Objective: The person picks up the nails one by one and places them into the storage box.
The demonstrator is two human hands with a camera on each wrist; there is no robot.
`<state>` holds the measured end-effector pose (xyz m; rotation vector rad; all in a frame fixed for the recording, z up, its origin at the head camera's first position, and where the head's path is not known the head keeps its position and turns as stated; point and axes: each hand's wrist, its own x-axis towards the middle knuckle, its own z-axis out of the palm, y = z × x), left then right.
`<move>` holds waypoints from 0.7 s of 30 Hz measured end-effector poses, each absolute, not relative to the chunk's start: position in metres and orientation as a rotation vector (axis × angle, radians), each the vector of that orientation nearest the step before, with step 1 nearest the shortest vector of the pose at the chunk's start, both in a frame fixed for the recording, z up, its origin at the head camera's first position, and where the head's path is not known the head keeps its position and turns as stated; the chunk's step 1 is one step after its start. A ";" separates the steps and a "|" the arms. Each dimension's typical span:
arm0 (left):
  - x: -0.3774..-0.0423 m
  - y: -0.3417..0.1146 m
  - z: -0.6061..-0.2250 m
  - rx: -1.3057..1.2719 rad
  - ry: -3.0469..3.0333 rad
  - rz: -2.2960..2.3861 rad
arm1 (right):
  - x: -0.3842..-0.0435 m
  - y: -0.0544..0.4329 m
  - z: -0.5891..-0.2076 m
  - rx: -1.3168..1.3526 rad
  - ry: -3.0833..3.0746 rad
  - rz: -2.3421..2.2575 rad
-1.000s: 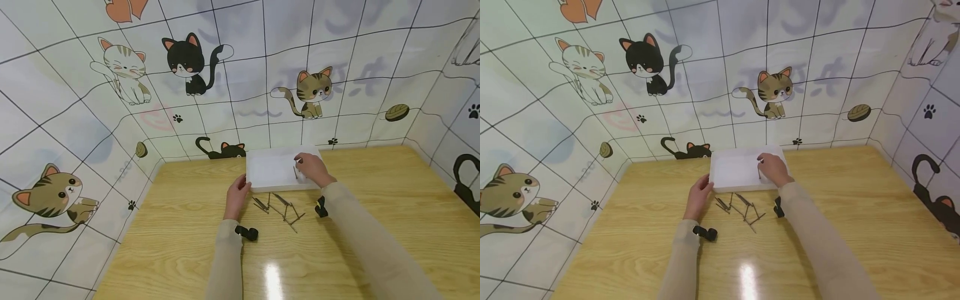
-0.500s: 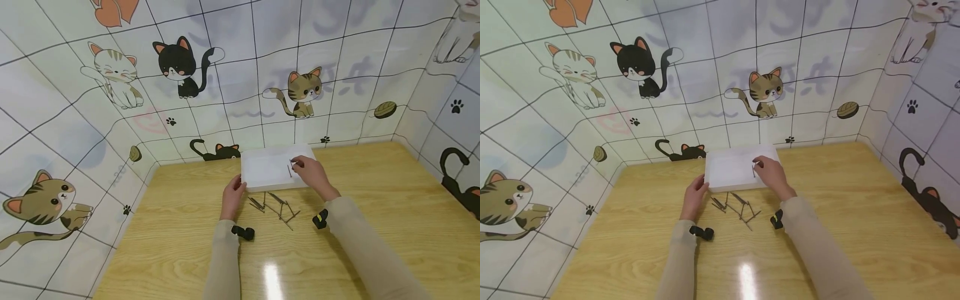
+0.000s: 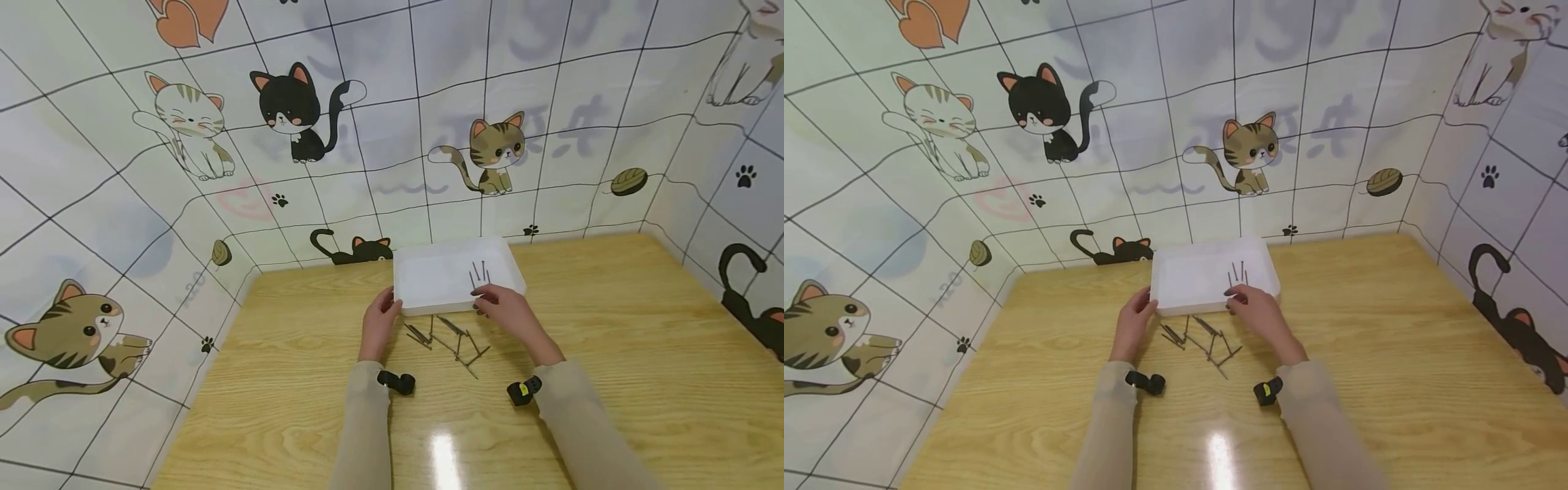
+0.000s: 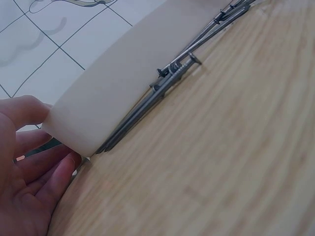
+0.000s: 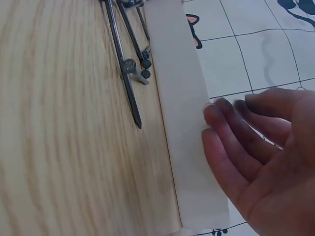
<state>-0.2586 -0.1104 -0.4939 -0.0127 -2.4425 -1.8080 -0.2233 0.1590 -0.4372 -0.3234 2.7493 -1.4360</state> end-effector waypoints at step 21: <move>-0.259 -0.112 -0.496 -0.025 -2.443 -1.798 | -0.216 0.157 -0.446 -0.453 2.613 -1.323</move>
